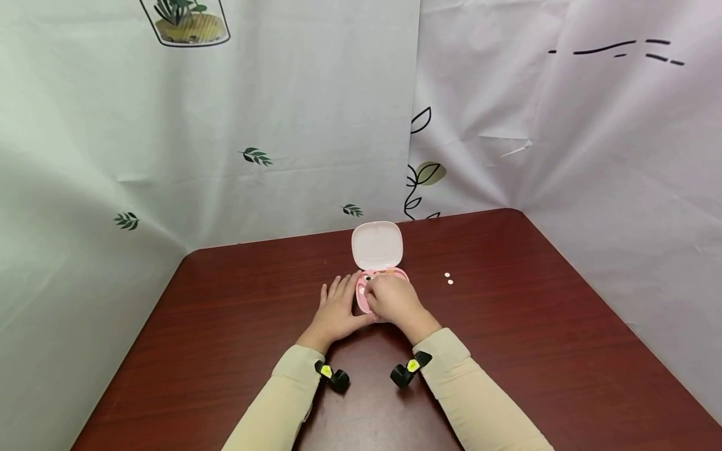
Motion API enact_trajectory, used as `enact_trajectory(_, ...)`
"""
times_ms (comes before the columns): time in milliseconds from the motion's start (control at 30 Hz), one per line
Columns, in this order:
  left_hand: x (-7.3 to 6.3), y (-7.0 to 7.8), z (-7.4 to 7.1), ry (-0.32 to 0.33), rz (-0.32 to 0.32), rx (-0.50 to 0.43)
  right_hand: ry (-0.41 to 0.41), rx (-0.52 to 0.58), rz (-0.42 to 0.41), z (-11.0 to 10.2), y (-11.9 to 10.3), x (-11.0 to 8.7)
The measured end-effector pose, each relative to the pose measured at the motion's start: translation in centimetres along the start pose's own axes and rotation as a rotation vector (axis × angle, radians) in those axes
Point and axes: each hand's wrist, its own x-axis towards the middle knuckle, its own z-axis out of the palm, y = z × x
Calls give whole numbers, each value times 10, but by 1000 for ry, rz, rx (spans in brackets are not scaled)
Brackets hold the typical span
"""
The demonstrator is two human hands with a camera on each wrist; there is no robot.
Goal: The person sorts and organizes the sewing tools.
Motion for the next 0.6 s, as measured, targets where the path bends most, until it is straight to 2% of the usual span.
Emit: enact_trajectory(600, 0, 0, 0, -17, -15, -5, 29, -10, -20, 4, -1, 2)
